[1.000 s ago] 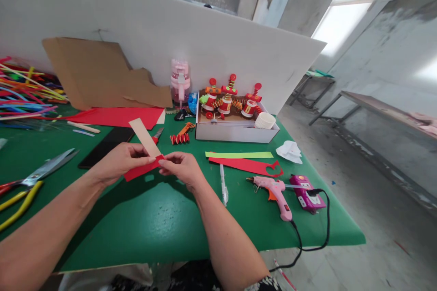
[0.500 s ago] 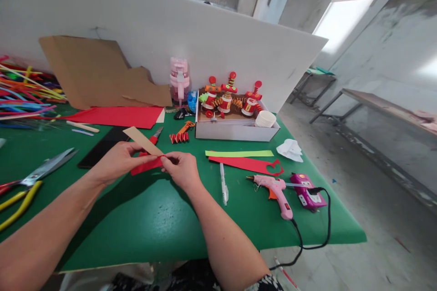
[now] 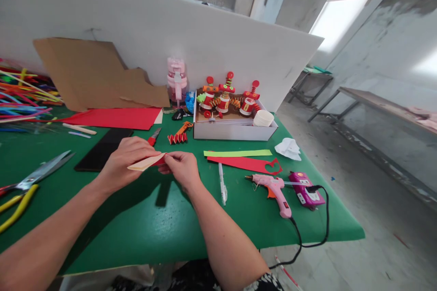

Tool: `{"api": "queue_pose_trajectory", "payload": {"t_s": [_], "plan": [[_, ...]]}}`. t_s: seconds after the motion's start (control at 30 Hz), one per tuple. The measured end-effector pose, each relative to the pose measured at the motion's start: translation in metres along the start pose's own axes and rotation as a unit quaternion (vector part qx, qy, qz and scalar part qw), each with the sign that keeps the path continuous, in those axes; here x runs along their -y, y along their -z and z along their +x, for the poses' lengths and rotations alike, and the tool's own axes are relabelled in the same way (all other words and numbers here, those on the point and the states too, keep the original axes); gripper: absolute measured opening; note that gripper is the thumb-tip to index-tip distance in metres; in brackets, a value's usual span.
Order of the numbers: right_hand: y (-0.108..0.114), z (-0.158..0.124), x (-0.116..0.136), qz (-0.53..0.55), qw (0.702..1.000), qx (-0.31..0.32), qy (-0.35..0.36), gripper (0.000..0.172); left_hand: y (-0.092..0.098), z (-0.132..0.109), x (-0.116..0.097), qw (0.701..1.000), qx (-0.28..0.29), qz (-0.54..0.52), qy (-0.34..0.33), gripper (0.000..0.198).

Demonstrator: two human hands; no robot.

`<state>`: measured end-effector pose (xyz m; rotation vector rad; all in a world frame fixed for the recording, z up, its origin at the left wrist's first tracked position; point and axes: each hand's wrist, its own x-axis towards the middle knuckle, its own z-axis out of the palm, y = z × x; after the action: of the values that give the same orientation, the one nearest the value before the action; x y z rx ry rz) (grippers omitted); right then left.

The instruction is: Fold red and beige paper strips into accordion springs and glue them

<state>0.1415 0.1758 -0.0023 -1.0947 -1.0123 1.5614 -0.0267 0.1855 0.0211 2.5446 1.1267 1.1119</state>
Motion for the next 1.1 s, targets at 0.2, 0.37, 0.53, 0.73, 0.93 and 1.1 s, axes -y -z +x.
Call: {"api": "queue_pose_trajectory", "payload": {"t_s": [0.2, 0.37, 0.53, 0.73, 0.93, 1.1], "plan": [[-0.001, -0.003, 0.006, 0.056, 0.998, -0.003, -0.023, 0.023, 0.000, -0.001, -0.002, 0.994, 0.001, 0.093, -0.063, 0.027], [-0.001, -0.003, 0.011, 0.090, 0.995, -0.007, -0.033, 0.023, 0.000, -0.001, -0.005, 0.972, -0.016, 0.187, -0.138, 0.027], [0.000, -0.002, 0.011, 0.110, 0.993, -0.010, -0.037, 0.032, -0.001, 0.000, -0.008, 0.955, -0.019, 0.237, -0.178, 0.025], [0.004, -0.002, 0.009, 0.099, 0.995, -0.022, -0.019, 0.032, 0.001, -0.001, -0.011, 0.961, -0.023, 0.216, -0.173, 0.028], [0.012, 0.008, 0.008, 0.159, 0.984, -0.061, 0.048, 0.024, 0.004, -0.007, -0.010, 0.974, -0.194, 0.078, -0.086, 0.019], [0.013, 0.009, 0.008, 0.185, 0.980, -0.047, 0.058, 0.029, 0.006, 0.002, -0.013, 0.965, -0.033, -0.132, 0.225, 0.030]]}}
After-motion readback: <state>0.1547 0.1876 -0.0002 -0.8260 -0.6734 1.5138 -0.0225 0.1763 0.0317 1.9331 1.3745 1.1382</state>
